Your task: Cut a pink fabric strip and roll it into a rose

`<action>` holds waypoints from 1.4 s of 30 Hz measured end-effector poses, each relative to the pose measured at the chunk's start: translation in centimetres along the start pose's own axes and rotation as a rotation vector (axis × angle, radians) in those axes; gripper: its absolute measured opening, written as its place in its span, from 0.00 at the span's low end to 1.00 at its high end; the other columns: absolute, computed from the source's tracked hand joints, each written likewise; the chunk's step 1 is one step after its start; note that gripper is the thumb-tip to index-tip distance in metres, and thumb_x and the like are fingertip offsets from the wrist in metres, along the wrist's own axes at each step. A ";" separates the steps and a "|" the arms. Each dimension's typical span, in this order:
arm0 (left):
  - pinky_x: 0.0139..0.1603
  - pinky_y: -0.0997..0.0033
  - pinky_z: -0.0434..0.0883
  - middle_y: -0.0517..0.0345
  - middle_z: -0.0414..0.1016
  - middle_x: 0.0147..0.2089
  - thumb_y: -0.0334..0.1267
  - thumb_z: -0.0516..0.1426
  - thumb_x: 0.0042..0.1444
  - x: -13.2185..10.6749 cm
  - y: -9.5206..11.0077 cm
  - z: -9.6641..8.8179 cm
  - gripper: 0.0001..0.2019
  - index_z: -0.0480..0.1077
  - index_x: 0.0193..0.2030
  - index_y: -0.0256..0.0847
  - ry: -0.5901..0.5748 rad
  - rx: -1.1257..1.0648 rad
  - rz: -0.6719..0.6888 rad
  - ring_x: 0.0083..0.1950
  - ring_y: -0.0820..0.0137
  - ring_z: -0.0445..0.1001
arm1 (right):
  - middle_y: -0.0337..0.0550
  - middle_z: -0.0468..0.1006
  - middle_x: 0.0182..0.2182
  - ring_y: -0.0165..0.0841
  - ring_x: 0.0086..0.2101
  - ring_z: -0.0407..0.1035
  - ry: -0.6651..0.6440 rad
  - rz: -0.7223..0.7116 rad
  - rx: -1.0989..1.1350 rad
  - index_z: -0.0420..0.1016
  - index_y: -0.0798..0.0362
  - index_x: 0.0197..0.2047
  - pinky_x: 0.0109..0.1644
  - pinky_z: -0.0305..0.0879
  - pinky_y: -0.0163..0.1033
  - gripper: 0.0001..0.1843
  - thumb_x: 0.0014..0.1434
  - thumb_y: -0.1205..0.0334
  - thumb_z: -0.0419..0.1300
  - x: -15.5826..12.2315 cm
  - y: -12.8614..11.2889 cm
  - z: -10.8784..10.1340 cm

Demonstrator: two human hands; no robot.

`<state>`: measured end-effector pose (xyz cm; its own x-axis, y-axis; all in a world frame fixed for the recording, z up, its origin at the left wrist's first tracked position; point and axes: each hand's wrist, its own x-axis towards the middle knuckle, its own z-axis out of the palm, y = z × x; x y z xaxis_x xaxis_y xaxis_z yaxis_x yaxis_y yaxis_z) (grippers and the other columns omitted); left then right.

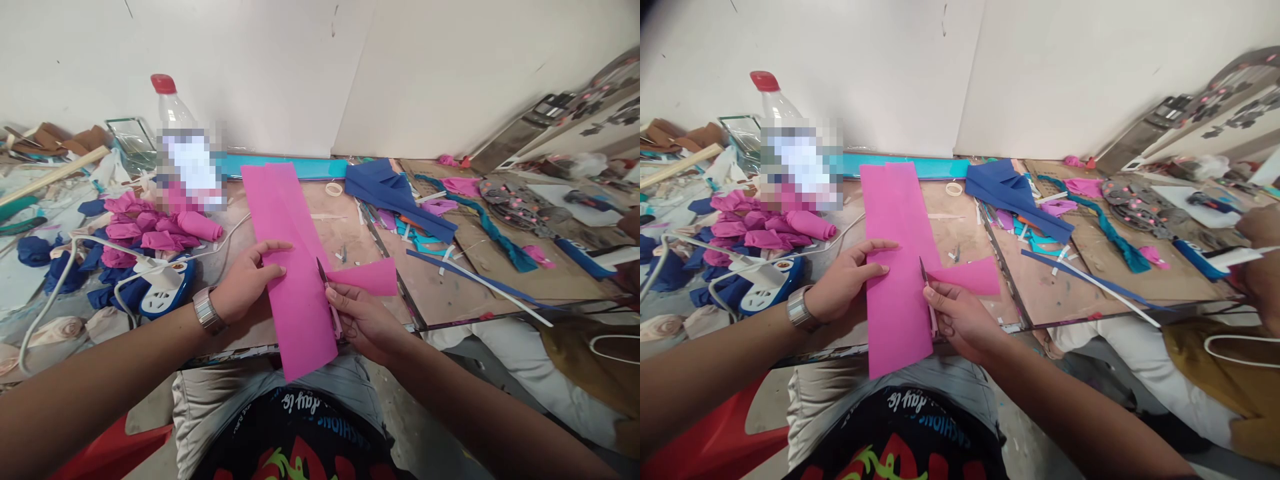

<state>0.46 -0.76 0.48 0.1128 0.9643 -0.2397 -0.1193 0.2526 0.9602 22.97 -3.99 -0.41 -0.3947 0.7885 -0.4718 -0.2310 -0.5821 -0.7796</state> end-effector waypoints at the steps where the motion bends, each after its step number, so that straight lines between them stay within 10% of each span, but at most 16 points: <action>1: 0.35 0.71 0.68 0.54 0.79 0.47 0.35 0.65 0.44 0.0 0.0 0.0 0.25 0.77 0.53 0.40 0.000 0.010 0.002 0.37 0.69 0.71 | 0.30 0.69 0.21 0.21 0.18 0.54 0.018 0.004 0.006 0.78 0.54 0.36 0.21 0.52 0.30 0.22 0.52 0.46 0.78 0.0 -0.1 0.0; 42: 0.44 0.67 0.71 0.54 0.79 0.50 0.41 0.67 0.51 -0.1 -0.2 0.0 0.21 0.76 0.52 0.40 0.003 0.038 0.032 0.42 0.67 0.74 | 0.31 0.69 0.21 0.24 0.21 0.60 -0.015 -0.048 0.035 0.76 0.54 0.34 0.25 0.58 0.32 0.22 0.52 0.46 0.78 0.5 0.3 0.9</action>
<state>0.44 -0.89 0.27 0.1061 0.9721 -0.2091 -0.0857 0.2184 0.9721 21.93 -3.94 -0.55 -0.3958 0.8125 -0.4279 -0.2806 -0.5507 -0.7861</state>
